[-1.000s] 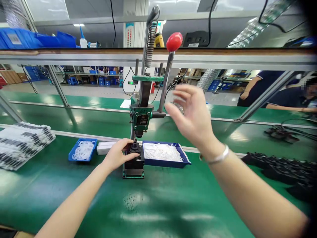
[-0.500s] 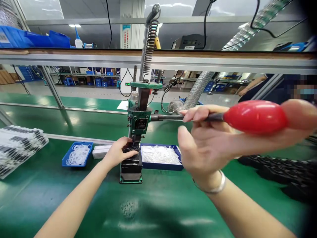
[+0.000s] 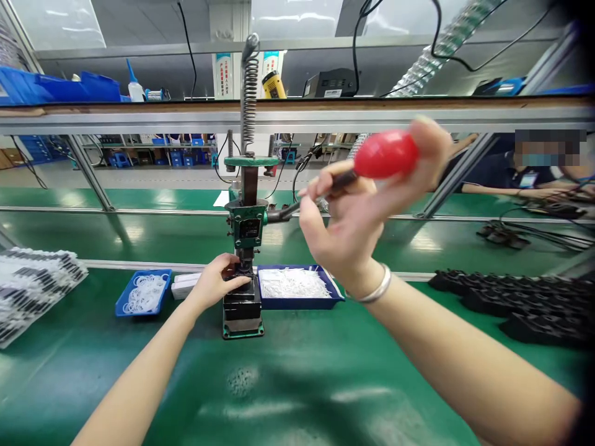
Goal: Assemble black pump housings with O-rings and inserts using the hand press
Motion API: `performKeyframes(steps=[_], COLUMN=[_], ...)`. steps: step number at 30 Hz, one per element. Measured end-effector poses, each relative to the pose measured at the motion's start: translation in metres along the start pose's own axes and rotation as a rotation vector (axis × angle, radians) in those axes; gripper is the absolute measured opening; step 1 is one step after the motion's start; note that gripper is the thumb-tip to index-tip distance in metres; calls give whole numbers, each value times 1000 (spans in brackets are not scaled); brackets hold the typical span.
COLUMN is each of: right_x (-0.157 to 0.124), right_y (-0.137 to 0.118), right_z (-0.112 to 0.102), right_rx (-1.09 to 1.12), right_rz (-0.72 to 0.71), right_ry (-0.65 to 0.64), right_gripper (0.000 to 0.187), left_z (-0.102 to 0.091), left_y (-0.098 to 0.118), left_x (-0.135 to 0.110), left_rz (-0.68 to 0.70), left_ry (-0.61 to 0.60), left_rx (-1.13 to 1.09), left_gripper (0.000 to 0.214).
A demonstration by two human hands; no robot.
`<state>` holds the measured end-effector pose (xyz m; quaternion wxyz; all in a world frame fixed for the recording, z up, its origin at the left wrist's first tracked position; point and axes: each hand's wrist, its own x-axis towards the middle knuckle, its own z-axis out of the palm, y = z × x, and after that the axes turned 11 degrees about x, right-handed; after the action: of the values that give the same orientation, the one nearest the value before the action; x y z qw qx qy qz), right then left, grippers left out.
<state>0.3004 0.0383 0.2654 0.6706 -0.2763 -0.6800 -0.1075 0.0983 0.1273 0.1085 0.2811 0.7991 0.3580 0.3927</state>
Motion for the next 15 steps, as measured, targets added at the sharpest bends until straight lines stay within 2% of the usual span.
performKeyframes(steps=[3, 5, 6, 8, 11, 13, 15], right_x=[38, 45, 38, 7, -69, -116, -151], right_y=[11, 19, 22, 21, 4, -11, -24], right_z=[-10, -14, -15, -15, -19, -26, -35], right_rx=[53, 63, 65, 82, 100, 40, -43], right_rz=[29, 77, 109, 190, 381, 488, 587], right_ry=[-110, -202, -235, -299, -455, -523, -522], right_gripper=[76, 68, 67, 69, 73, 76, 81], left_z=[3, 5, 7, 12, 24, 38, 61], left_y=[8, 16, 21, 32, 46, 52, 56], left_x=[-8, -17, -23, -35, -51, -57, -59], left_rz=[-24, -21, -12, 20, 88, 144, 217], left_ry=[17, 33, 44, 68, 80, 79, 90], left_rx=[-47, -63, -62, -38, 14, 61, 112], left_gripper=[38, 36, 33, 29, 25, 24, 25])
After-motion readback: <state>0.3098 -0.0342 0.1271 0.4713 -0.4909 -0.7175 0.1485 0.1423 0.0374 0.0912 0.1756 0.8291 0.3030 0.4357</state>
